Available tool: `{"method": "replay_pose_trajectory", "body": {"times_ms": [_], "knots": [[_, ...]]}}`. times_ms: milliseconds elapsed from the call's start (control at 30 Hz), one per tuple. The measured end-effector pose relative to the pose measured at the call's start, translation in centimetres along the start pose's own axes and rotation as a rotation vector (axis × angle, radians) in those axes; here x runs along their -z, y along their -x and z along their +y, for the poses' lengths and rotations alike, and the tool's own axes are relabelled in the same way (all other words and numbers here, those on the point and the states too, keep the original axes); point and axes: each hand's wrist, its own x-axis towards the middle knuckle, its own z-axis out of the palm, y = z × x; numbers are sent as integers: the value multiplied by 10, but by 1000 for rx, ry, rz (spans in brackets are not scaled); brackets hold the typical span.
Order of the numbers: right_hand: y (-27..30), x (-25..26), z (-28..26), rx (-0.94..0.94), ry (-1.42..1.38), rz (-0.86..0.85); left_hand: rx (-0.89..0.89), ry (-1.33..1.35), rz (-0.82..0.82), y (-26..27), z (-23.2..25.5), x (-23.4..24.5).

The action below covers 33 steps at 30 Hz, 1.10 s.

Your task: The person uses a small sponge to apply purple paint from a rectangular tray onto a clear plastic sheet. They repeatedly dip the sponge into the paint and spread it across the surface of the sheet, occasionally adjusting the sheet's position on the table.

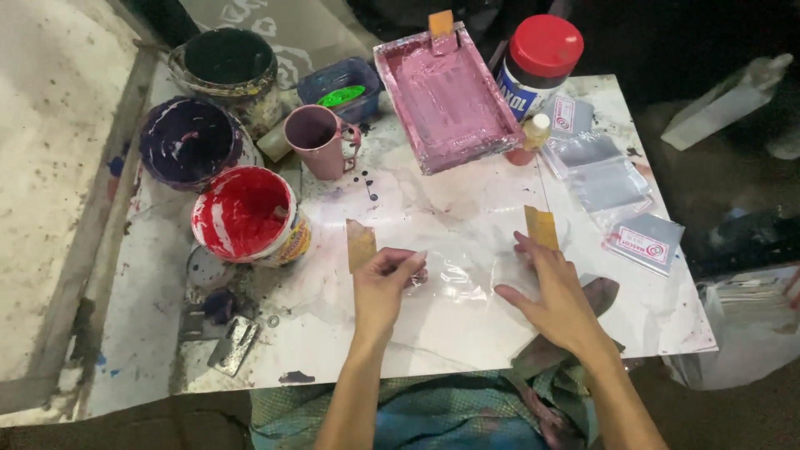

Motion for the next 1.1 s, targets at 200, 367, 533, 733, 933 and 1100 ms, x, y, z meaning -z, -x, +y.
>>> {"method": "replay_pose_trajectory", "body": {"times_ms": [200,367,533,733,933,1100], "knots": [[-16,-6,-4,-164,181,-61,-71,-124,37,-20,7,38],[-21,-10,4,-163,88,-69,-116,-251,62,-18,10,54],[-27,1,8,-79,-207,93,-212,-351,166,-28,12,69],[-44,-1,24,-184,-571,275,-259,-478,196,-32,17,69],[-63,-14,39,-147,-516,402,-245,-714,260,-41,6,67],[-62,-10,22,-81,-115,501,-433,-719,359,-33,4,64]]}}
